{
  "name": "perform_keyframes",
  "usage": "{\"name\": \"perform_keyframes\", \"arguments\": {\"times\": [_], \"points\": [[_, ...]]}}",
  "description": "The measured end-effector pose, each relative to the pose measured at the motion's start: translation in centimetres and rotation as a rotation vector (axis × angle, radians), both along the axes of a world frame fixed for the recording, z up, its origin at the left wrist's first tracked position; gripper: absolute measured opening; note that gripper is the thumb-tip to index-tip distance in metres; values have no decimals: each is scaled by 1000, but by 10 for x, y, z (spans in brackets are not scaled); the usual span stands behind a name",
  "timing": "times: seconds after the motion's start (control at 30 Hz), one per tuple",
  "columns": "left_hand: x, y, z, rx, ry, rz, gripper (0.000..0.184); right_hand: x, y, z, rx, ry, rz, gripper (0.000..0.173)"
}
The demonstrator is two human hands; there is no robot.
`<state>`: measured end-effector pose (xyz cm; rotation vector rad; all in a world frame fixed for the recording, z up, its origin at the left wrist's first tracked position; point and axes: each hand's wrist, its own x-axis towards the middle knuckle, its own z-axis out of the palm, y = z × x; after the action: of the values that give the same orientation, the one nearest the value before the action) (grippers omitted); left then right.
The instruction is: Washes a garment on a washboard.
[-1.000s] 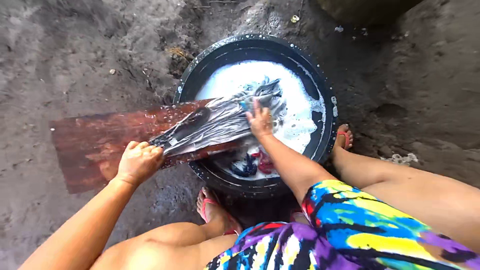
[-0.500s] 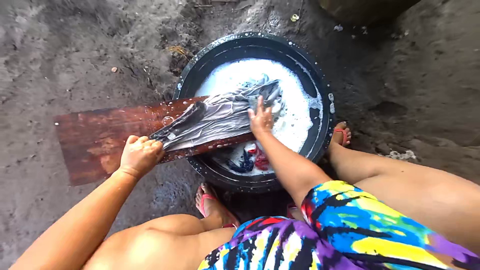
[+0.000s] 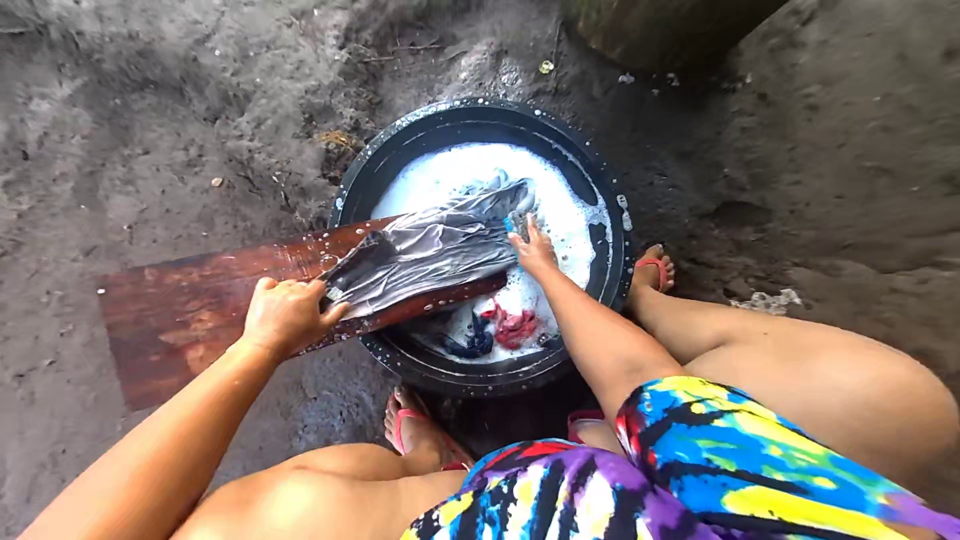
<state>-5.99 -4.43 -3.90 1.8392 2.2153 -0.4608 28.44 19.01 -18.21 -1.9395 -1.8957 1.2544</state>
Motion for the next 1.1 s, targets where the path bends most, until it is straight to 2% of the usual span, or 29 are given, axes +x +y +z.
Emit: {"name": "perform_keyframes", "arguments": {"times": [0.1,0.17,0.27,0.33,0.4,0.53,0.6,0.67,0.73,0.8,0.9,0.97,1.03,1.1], "points": [[26,47,-3,-68,-129,59,62,15,-13,-5,-79,310,-388,72],[39,71,-17,-93,-172,60,65,8,-25,-1,-173,449,-532,70],[47,87,-38,-45,-264,7,37,-1,-34,12,-230,541,-527,69],[43,87,-35,-1,-434,-13,21,-5,-33,20,-228,567,-487,69],[41,79,-11,-31,-547,-9,16,0,-24,22,-206,568,-429,72],[14,24,22,-82,-604,122,28,26,-9,3,-111,642,-494,72],[-17,-8,29,-68,-542,257,29,39,-10,-11,-29,667,-595,68],[-42,-36,31,-91,-449,374,22,42,-17,-23,32,522,-622,70],[-56,-63,19,-60,-387,432,19,23,-31,-12,32,216,-496,75],[-54,-72,15,-21,-354,433,20,-22,-53,5,117,80,-271,81],[-40,-76,6,114,-218,269,34,-117,-113,33,328,142,211,87],[-42,-91,-16,281,-160,4,39,-176,-160,61,415,212,546,88],[-49,-105,-35,429,-107,-198,30,-202,-182,79,448,265,803,83],[-50,-107,-38,471,-83,-235,31,-192,-161,70,520,285,822,76]]}}
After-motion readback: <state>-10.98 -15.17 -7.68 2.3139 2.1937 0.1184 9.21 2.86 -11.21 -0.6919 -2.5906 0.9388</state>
